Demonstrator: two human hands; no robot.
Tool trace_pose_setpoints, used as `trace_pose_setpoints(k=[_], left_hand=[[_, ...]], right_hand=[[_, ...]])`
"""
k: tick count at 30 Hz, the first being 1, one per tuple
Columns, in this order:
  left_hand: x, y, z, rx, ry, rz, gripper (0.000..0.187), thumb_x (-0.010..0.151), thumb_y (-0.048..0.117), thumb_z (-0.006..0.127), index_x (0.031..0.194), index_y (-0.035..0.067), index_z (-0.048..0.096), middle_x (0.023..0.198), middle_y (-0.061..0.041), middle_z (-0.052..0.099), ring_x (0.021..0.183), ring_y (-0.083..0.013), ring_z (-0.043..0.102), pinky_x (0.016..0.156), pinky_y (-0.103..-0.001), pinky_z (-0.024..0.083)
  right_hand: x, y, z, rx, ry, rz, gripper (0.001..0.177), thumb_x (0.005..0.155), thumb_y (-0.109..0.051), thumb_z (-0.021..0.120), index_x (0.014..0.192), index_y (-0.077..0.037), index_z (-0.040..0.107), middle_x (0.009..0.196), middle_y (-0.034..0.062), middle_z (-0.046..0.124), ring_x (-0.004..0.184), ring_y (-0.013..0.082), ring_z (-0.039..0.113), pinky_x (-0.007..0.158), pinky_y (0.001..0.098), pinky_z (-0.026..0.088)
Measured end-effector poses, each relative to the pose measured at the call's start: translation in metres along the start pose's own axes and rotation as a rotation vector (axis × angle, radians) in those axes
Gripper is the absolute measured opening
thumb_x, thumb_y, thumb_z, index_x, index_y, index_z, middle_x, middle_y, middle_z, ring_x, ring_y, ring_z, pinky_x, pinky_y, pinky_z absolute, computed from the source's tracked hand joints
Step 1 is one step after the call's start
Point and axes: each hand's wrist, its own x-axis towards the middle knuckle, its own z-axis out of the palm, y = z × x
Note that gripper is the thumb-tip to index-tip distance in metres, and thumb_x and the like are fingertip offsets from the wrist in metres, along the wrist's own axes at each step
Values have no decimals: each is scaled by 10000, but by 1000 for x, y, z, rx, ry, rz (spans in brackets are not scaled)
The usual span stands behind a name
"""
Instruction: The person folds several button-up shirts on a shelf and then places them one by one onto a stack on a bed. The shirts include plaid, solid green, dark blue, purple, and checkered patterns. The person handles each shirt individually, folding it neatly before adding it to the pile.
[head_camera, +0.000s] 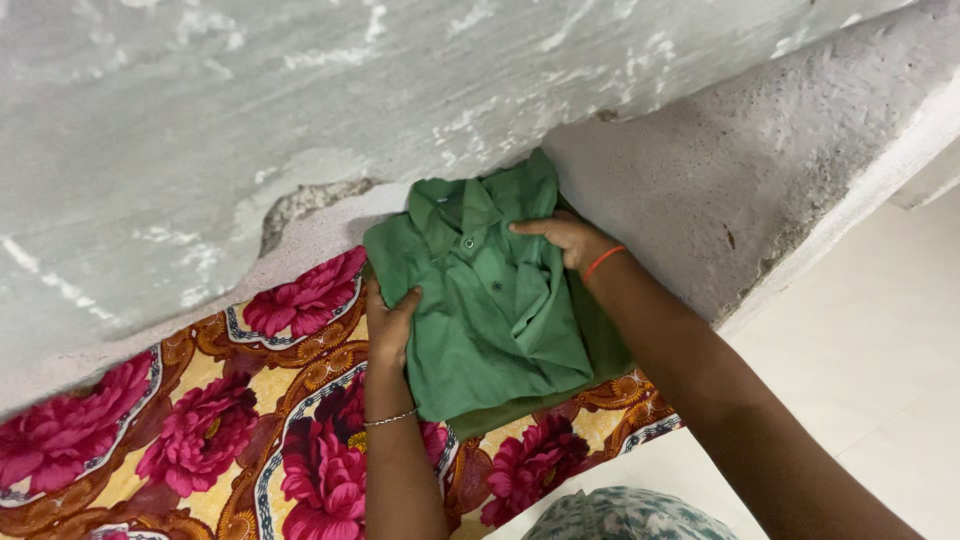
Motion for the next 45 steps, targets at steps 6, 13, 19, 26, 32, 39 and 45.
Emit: trace_pose_setpoints(k=[6,13,19,26,32,39,45], left_hand=[[-2,13,6,-37,-6,-104,653,851,34,752,1433,-5,458,1271,-161,663,1105,-265,669,944,-399,562],[-7,19,10,-50,-55,-35,694,846,36,755,1467,31,445,1288,-136,652,1110,-247,664,944,-383,562],[-6,11,10,-123,-130,69,724,851,16,742,1494,48,410,1334,-109,613,1165,-232,632,997,-375,527],[-5,13,9,-29,-63,2,712,854,42,748,1489,27,426,1332,-143,626,1157,-255,639,995,-390,529],[-7,14,10,-104,-119,42,742,843,33,732,1507,40,401,1361,-135,608,1185,-249,634,1012,-387,523],[-2,0,5,-103,-109,67,681,857,15,746,1473,13,453,1355,-119,631,1203,-238,635,1037,-382,513],[5,-14,-2,-35,-51,10,630,877,22,719,1451,18,460,1302,-143,649,1144,-247,645,999,-377,526]], right_hand=[[-8,9,15,-287,-38,-230,653,770,-176,813,1374,-35,607,1321,105,696,1194,262,661,1031,423,514],[-56,35,85,-1540,381,-506,617,898,-305,734,1387,10,527,1164,246,723,1024,385,708,902,489,559],[-68,53,108,-1616,405,-714,851,776,-10,688,1532,64,303,1549,323,416,932,427,715,760,476,608],[-71,43,95,-1477,457,-804,957,671,-113,822,1477,51,333,1550,318,268,1348,521,440,1061,549,392],[-60,55,91,-1633,455,-884,823,734,-91,767,1474,-7,417,1394,247,512,1383,442,454,1198,583,261],[-49,64,87,-1642,402,-1076,734,743,-12,706,1438,-33,473,1306,233,625,1311,402,546,1177,568,353],[-40,50,71,-1150,301,-772,828,746,-36,674,1517,50,384,1225,268,643,1116,455,623,938,504,515]])
